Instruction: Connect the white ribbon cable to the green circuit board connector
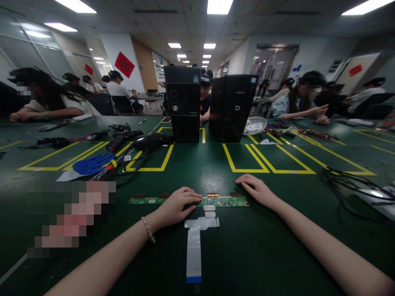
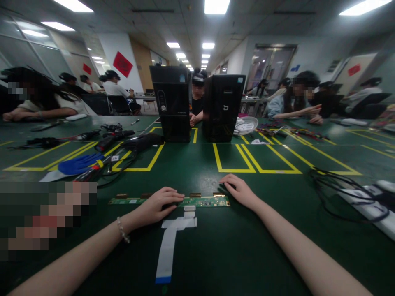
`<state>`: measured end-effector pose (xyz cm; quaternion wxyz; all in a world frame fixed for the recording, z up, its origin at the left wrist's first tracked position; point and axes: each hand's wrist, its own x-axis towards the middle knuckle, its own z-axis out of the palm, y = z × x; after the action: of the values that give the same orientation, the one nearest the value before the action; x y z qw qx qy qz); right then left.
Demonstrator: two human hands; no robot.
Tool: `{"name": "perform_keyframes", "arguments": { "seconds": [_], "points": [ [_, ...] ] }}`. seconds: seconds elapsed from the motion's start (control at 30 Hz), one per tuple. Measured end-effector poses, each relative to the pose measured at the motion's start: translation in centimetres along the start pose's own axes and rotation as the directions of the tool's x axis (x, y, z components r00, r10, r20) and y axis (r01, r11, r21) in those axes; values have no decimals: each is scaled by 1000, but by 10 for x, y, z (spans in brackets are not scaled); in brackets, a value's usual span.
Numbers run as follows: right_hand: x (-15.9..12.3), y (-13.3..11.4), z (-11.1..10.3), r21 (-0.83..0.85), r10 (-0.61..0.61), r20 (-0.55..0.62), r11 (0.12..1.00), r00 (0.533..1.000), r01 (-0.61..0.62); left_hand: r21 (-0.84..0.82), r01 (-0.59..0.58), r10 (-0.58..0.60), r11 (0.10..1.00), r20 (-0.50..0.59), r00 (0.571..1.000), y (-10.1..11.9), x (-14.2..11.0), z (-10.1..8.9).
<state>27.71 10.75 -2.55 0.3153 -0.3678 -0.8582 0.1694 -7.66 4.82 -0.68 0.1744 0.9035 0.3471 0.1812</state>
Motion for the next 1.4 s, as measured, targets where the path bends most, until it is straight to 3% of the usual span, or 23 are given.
{"name": "perform_keyframes", "arguments": {
  "seconds": [0.3,0.47,0.57,0.73,0.83,0.97,1.17,1.4],
  "points": [
    [3,-1,0,-38,-8,80,999,997,11,-7,7,-8,1000,-13,1000,0,0,-7],
    [2,-1,1,-41,-9,93,999,996,13,161,176,-143,971,-197,970,-18,-5,-30],
    [1,1,3,-42,-17,94,999,995,21,318,282,-213,905,-237,948,-36,-13,-47],
    [0,5,5,-44,-34,96,998,995,38,357,434,-385,827,-202,900,-66,-33,-67],
    [1,4,4,-42,-41,100,998,994,45,337,477,-464,812,-124,877,-75,-45,-73],
    [1,3,4,-39,-43,101,998,994,47,327,481,-485,814,-76,871,-79,-55,-75],
    [0,7,6,-44,-43,95,998,995,48,227,534,-531,814,-80,843,-84,-63,-74],
    [-1,5,7,-65,-39,87,997,995,45,215,528,-516,822,-113,849,-84,-66,-69]
  ]
}}
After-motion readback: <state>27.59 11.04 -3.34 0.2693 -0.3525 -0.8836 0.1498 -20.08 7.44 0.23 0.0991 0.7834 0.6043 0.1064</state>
